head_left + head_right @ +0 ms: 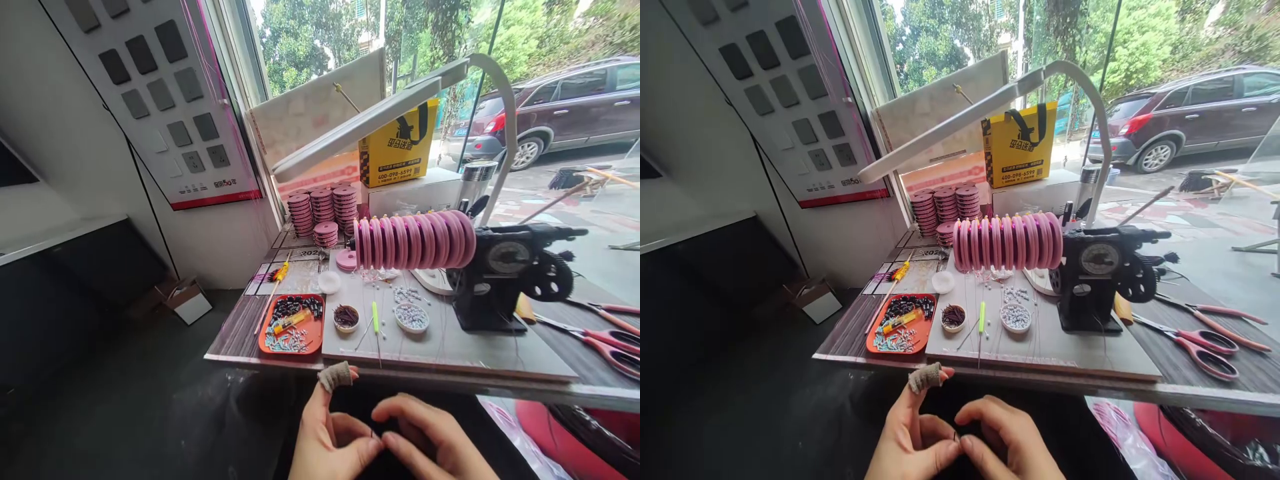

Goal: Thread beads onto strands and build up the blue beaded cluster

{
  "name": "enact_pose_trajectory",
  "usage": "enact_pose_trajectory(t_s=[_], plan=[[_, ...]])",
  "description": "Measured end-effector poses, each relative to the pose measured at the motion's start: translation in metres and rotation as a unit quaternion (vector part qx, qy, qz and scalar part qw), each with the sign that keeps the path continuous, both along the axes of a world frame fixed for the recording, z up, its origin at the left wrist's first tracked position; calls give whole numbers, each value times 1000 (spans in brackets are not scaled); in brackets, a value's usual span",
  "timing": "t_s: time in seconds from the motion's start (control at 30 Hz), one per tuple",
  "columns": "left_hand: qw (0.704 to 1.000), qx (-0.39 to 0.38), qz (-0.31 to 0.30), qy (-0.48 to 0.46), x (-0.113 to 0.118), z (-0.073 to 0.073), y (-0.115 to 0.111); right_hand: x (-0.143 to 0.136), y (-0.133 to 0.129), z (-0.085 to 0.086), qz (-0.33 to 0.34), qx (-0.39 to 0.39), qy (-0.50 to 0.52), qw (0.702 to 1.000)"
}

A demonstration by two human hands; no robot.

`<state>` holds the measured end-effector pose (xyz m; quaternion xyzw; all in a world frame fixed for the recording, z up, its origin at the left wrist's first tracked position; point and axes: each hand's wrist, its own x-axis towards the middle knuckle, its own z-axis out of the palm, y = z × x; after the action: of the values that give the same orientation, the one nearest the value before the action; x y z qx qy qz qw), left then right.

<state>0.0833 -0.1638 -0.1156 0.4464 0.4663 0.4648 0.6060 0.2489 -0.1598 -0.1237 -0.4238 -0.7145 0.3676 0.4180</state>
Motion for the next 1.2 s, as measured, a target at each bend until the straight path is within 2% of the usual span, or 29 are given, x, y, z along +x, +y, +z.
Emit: enact_pose_trajectory(t_s=[0.13, 0.27, 0.5, 0.6, 0.67, 0.77, 0.8, 0.9, 0.97, 1.07, 1.13, 1.2], plan=[[998, -23, -44, 40, 1, 2, -2, -1, -1, 4, 45, -66, 12, 997], [995, -37, -72, 55, 3, 2, -1, -2, -1, 0, 54, -100, 7, 994], [998, 17, -10, 56, 8, -8, -2, -2, 2, -5, 34, -73, -22, 997], [991, 42, -2, 125, 3, -3, 4, -1, 1, -14, 14, -29, -50, 998], [967, 108, 43, 227, -2, 5, 19, 1, 0, -23, -17, 13, -79, 997], [884, 234, 129, 382, -5, 21, 58, 2, 0, -33, -65, 88, -115, 987], [857, 266, 129, 421, -4, 25, 72, 2, 0, -34, -71, 110, -122, 984], [832, 302, 125, 448, 3, 35, 97, 1, 3, -35, -91, 162, -138, 973], [828, 324, 120, 443, 9, 38, 91, 1, 5, -34, -112, 185, -151, 965], [844, 320, 77, 424, 10, 35, 55, 3, 7, -34, -136, 208, -182, 951], [865, 290, -2, 409, 7, 26, 26, 2, 7, -37, -144, 212, -208, 944], [865, 294, -48, 404, 5, 12, 5, -1, 7, -39, -142, 211, -226, 940]])
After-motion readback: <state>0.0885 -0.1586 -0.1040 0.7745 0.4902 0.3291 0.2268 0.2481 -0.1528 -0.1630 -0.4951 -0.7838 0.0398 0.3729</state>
